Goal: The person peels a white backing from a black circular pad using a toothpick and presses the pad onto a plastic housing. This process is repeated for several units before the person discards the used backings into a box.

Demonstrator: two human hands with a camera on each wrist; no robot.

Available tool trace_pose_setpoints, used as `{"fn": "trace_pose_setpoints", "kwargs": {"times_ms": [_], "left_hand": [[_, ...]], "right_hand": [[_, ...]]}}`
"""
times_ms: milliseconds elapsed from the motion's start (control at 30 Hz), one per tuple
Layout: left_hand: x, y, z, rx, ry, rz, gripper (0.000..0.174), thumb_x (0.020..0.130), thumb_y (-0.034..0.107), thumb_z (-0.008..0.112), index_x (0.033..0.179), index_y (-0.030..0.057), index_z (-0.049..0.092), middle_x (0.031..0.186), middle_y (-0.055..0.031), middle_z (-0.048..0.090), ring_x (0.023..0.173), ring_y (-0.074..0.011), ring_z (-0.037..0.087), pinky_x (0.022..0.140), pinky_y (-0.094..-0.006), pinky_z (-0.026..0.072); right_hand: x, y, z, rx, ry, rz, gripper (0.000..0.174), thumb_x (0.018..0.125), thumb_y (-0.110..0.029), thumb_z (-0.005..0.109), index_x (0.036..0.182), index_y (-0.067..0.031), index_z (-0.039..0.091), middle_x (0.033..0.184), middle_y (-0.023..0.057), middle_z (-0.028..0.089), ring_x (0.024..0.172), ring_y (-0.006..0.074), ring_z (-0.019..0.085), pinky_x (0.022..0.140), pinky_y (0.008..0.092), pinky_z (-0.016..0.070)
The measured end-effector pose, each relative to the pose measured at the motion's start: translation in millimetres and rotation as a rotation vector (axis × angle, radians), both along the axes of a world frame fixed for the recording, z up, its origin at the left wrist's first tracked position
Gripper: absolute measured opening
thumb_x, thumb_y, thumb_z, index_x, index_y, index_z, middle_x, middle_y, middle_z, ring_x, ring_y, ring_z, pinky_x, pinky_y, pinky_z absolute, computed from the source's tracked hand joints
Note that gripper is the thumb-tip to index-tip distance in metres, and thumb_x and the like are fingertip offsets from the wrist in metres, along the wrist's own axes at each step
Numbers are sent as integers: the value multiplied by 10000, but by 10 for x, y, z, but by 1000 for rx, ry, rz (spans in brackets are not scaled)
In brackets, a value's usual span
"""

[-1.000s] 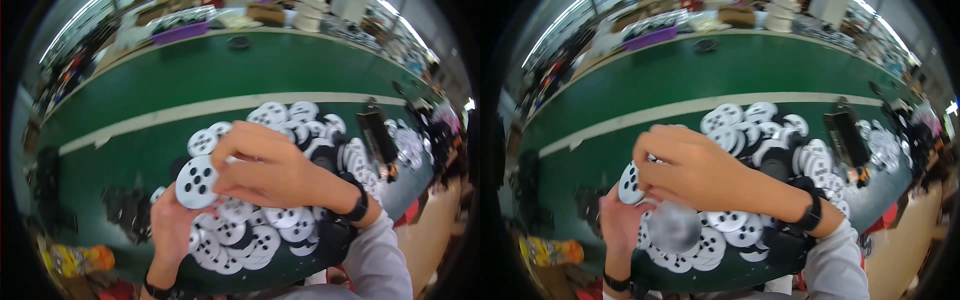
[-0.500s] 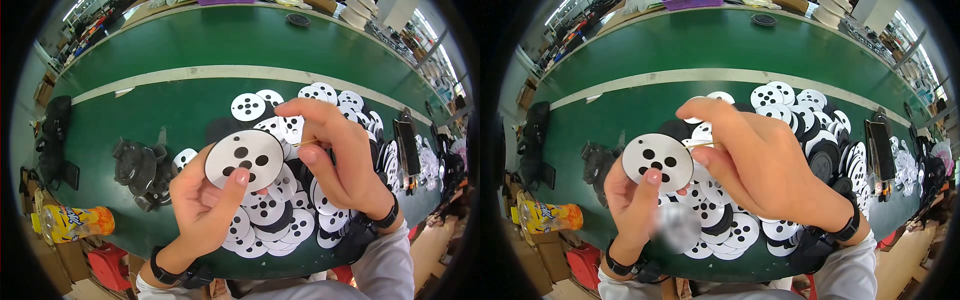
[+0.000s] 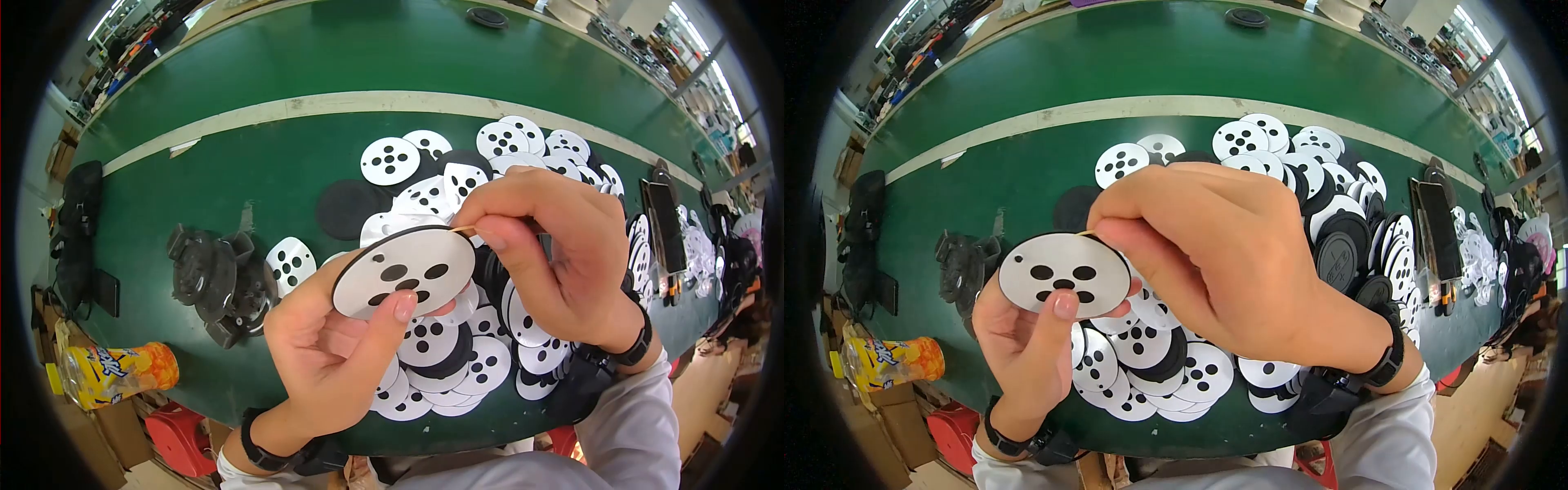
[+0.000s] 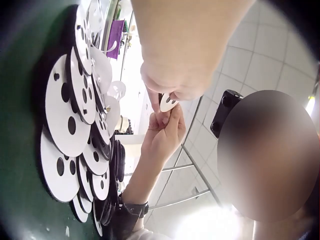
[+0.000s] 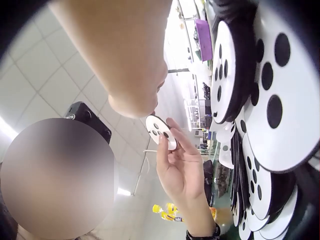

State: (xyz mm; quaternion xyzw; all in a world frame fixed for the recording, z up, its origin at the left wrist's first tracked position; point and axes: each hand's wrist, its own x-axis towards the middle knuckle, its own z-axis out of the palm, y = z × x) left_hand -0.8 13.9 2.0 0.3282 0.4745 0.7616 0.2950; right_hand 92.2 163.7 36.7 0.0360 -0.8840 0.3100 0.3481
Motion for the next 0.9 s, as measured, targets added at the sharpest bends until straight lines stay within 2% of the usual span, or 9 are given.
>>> {"fn": "trace_pose_setpoints", "kwargs": {"times_ms": [200, 367, 533, 600, 700, 733, 800, 833, 900], "left_hand": [[-21, -5, -100, 32, 99, 28, 218, 864, 56, 523, 1029, -86, 517, 956, -186, 613, 809, -281, 641, 659, -406, 568], [-18, -16, -39, -35, 79, 40, 234, 868, 57, 522, 1043, -99, 513, 915, -176, 621, 774, -257, 645, 645, -383, 571], [-54, -26, 8, -107, 196, 11, 243, 872, 48, 513, 1053, -114, 512, 893, -165, 623, 756, -239, 644, 644, -353, 570], [-56, -36, 27, -138, 89, -51, 234, 845, -85, 473, 1068, -141, 521, 1010, -190, 598, 895, -201, 608, 756, -313, 544], [-18, -15, -4, -134, 78, -23, 228, 839, -96, 472, 1056, -133, 534, 990, -174, 606, 867, -178, 613, 741, -299, 548], [-26, -16, -30, -134, 78, -22, 228, 839, -96, 472, 1056, -133, 534, 990, -174, 606, 867, -178, 613, 741, -299, 548], [-42, -20, -79, -53, 209, -20, 291, 824, -113, 484, 1115, -120, 505, 1025, -167, 595, 888, -168, 604, 773, -289, 531], [-47, -22, -71, -53, 209, -19, 291, 824, -113, 484, 1115, -120, 505, 1025, -167, 595, 888, -168, 604, 773, -289, 531], [-38, -22, -53, -99, 165, -118, 377, 859, -27, 484, 1218, -112, 409, 1143, -182, 529, 1022, -194, 546, 884, -357, 472]], "right_hand": [[14, -43, 29, -136, -107, -45, 83, 794, 43, 512, 812, 40, 592, 707, 90, 616, 527, 150, 527, 494, 228, 411], [-24, 109, -35, 123, 18, 74, 71, 744, 39, 557, 798, 19, 598, 660, 66, 590, 488, 148, 421, 440, 250, 326], [-35, 78, -51, 161, 18, 40, 77, 734, 20, 585, 808, 1, 593, 649, 50, 565, 491, 156, 404, 457, 266, 317], [-51, 55, -65, 158, 55, 19, 96, 731, 10, 603, 825, -3, 588, 641, 45, 554, 489, 161, 406, 468, 275, 321], [-44, -23, -59, 237, 104, 23, 177, 710, -16, 647, 864, -7, 561, 678, 46, 550, 503, 175, 405, 492, 293, 317], [-30, -59, -30, 330, 41, -2, 221, 692, -34, 669, 873, -6, 547, 694, 48, 547, 511, 182, 404, 497, 302, 311], [-44, -76, -54, 423, -24, -27, 266, 674, -53, 692, 882, -5, 533, 711, 50, 543, 520, 189, 404, 502, 310, 304], [-82, -62, -134, 422, 50, -49, 277, 665, -58, 698, 883, -8, 533, 732, 54, 546, 525, 192, 401, 502, 313, 300], [-117, -23, -209, 420, 125, -71, 288, 656, -63, 704, 883, -11, 533, 753, 58, 548, 531, 195, 398, 501, 316, 295]]}}
